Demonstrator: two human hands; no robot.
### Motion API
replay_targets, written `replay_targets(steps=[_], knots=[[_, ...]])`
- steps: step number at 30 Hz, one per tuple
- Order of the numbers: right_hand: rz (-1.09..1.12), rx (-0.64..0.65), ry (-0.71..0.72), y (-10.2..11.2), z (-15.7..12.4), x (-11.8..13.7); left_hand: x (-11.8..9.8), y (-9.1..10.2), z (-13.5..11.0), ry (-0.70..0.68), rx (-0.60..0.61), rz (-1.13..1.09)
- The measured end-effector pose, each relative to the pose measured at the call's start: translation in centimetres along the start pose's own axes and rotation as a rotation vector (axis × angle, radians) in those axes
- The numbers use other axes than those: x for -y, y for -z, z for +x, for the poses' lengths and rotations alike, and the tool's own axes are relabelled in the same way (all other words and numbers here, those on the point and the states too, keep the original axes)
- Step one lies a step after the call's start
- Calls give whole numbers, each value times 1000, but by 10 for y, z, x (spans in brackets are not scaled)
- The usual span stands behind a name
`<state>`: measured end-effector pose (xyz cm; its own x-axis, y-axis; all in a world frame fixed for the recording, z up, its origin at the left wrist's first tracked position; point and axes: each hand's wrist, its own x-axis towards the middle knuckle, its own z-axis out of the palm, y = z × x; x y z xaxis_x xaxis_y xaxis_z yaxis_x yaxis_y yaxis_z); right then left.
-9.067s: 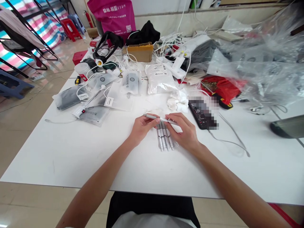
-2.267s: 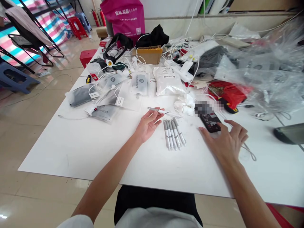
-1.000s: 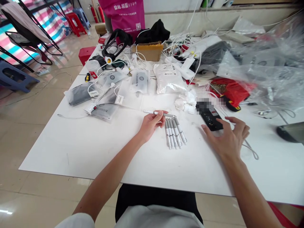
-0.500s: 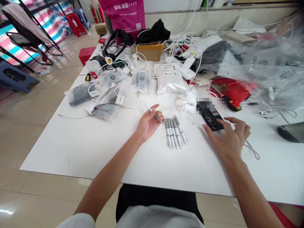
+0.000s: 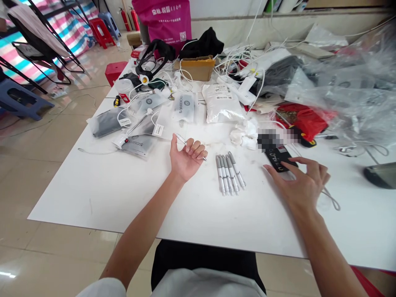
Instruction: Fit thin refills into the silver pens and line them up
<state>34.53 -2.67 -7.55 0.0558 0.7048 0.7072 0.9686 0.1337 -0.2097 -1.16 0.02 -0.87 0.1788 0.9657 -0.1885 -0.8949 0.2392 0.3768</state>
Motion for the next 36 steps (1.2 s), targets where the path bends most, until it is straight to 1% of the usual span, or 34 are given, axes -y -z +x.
replay_targets(steps=[3, 5, 10, 17, 20, 24, 29, 33, 35, 36], knots=[[9, -31, 6, -2, -1, -2, -1, 0, -1, -9, 56, -35], [8, -53, -6, -3, -1, -4, -1, -1, -2, -20, 59, -26], [-4, -44, -54, -1, 1, -2, 0, -2, -3, -26, 48, 20], [-5, -76, -51, 2, 4, 3, -1, 1, -3, -21, 85, -70], [-1, -58, -67, 1, 3, 0, -1, -1, -4, -12, 57, -92], [10, -90, -16, 0, 3, -1, 1, -5, -5, -6, -3, -94], [1, -103, -6, 1, 3, 0, 1, -2, -4, -32, -12, -123], [21, -76, 19, 5, 5, 11, 0, 5, -2, -78, -27, -72], [97, -69, 38, 11, 8, 25, -1, 4, -2, -65, -48, -26], [170, -59, 51, 15, 11, 35, -1, 3, -2, -46, -48, -7]])
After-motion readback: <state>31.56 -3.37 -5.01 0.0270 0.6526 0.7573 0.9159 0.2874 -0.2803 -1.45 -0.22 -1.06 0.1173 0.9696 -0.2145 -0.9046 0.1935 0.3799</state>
